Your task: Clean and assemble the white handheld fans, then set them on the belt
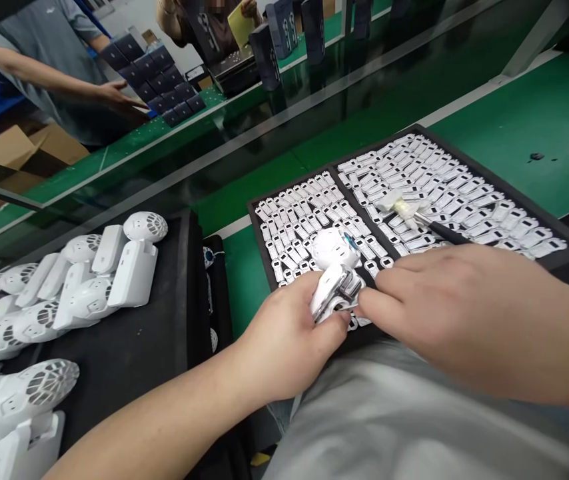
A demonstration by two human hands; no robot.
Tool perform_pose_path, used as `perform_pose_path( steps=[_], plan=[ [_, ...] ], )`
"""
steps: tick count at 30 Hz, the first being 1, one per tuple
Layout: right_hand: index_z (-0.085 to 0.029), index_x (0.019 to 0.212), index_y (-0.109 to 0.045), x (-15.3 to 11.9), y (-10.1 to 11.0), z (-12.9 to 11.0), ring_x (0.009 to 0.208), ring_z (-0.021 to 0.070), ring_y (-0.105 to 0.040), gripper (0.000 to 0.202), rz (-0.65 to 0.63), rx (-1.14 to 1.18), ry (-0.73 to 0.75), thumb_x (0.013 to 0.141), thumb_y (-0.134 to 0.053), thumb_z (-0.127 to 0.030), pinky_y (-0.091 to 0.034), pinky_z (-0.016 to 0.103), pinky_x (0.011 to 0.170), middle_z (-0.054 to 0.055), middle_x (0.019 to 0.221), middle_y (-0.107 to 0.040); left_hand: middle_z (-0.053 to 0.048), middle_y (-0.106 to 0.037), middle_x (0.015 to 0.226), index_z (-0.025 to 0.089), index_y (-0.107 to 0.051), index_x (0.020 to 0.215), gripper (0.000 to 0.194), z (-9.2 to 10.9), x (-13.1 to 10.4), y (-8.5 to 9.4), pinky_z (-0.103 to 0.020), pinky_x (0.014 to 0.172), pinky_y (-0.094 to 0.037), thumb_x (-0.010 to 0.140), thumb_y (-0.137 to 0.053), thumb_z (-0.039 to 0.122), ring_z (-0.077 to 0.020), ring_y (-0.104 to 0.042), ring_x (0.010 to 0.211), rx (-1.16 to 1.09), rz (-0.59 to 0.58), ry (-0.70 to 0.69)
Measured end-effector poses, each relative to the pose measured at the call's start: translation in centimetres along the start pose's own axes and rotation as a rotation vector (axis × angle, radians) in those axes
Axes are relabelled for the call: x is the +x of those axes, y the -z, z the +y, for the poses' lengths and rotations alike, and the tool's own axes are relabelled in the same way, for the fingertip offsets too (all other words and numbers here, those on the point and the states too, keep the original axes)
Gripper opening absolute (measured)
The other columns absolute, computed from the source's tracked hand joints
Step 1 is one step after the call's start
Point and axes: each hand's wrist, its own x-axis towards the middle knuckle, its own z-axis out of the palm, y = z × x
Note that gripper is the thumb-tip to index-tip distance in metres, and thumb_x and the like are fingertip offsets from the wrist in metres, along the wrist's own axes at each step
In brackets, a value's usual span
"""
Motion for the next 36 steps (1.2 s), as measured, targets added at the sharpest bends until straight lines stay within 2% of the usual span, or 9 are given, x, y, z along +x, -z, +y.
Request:
perform_pose_path(
  steps=[3,10,16,20,25,32,36],
  plan=[
    [-0.023,0.072,-0.052,-0.2,0.3,0.0,0.052,0.0195,-0.053,0.02,-0.026,0.013,0.005,0.062,-0.054,-0.007,-0.021,0.031,0.055,-0.001,0.06,-0.056,0.002,-0.064,0.08,0.021,-0.06,0.086,0.004,0.2,-0.1,0.0,-0.025,0.062,-0.042,0.082,-0.06,0.022,-0.015,-0.056,0.072,0.014,-0.004,0.002],
    [-0.024,0.069,-0.05,-0.7,0.0,-0.3,0.051,0.0191,-0.048,0.02,0.01,0.016,-0.047,0.062,-0.05,-0.006,-0.021,0.033,0.056,-0.001,0.058,-0.052,0.002,-0.064,0.08,0.021,-0.06,0.087,0.005,0.1,-0.1,-0.1,-0.025,0.062,-0.041,0.083,-0.06,0.024,-0.0155,-0.055,0.072,0.046,0.005,-0.006],
    [-0.023,0.071,-0.055,-0.4,0.8,-0.5,0.05,0.0194,-0.053,0.018,-0.039,0.01,-0.018,0.062,-0.054,-0.007,-0.023,0.03,0.052,-0.001,0.059,-0.055,0.003,-0.063,0.08,0.022,-0.058,0.087,0.005,0.1,-0.1,-0.3,-0.025,0.063,-0.041,0.083,-0.059,0.024,-0.015,-0.053,0.072,0.051,0.005,0.0],
    [-0.022,0.068,-0.052,-0.4,0.2,-1.2,0.049,0.018,-0.05,0.017,-0.043,-0.032,-0.055,0.059,-0.059,-0.01,-0.022,0.029,0.052,0.0,0.057,-0.054,0.003,-0.064,0.079,0.022,-0.058,0.086,0.003,-0.1,-0.2,-0.5,-0.026,0.063,-0.041,0.084,-0.057,0.024,-0.0151,-0.053,0.071,0.078,-0.011,0.008],
    [-0.022,0.066,-0.046,-0.2,-0.6,-1.7,0.047,0.0165,-0.047,0.017,-0.027,-0.059,-0.09,0.061,-0.059,-0.014,-0.017,0.03,0.052,0.0,0.055,-0.049,0.002,-0.064,0.078,0.021,-0.058,0.084,0.003,-0.1,-0.1,-0.4,-0.025,0.061,-0.04,0.085,-0.057,0.024,-0.0151,-0.054,0.07,0.089,-0.024,0.024],
    [-0.021,0.069,-0.049,0.6,-0.5,-1.4,0.051,0.0159,-0.048,0.013,-0.184,-0.074,-0.081,0.07,-0.061,-0.016,-0.017,0.03,0.054,0.002,0.056,-0.053,0.003,-0.063,0.075,0.021,-0.057,0.08,0.004,0.0,0.3,-0.3,-0.025,0.06,-0.039,0.084,-0.058,0.023,-0.0142,-0.053,0.068,0.102,-0.028,0.06],
    [-0.019,0.069,-0.052,1.1,-0.4,-1.2,0.051,0.0162,-0.05,0.01,-0.197,-0.041,-0.074,0.071,-0.062,-0.015,-0.016,0.03,0.053,0.003,0.056,-0.055,0.004,-0.062,0.076,0.022,-0.057,0.08,0.004,-0.1,0.4,-0.3,-0.024,0.06,-0.039,0.084,-0.058,0.024,-0.0139,-0.052,0.069,0.118,-0.028,0.07]
  ],
)
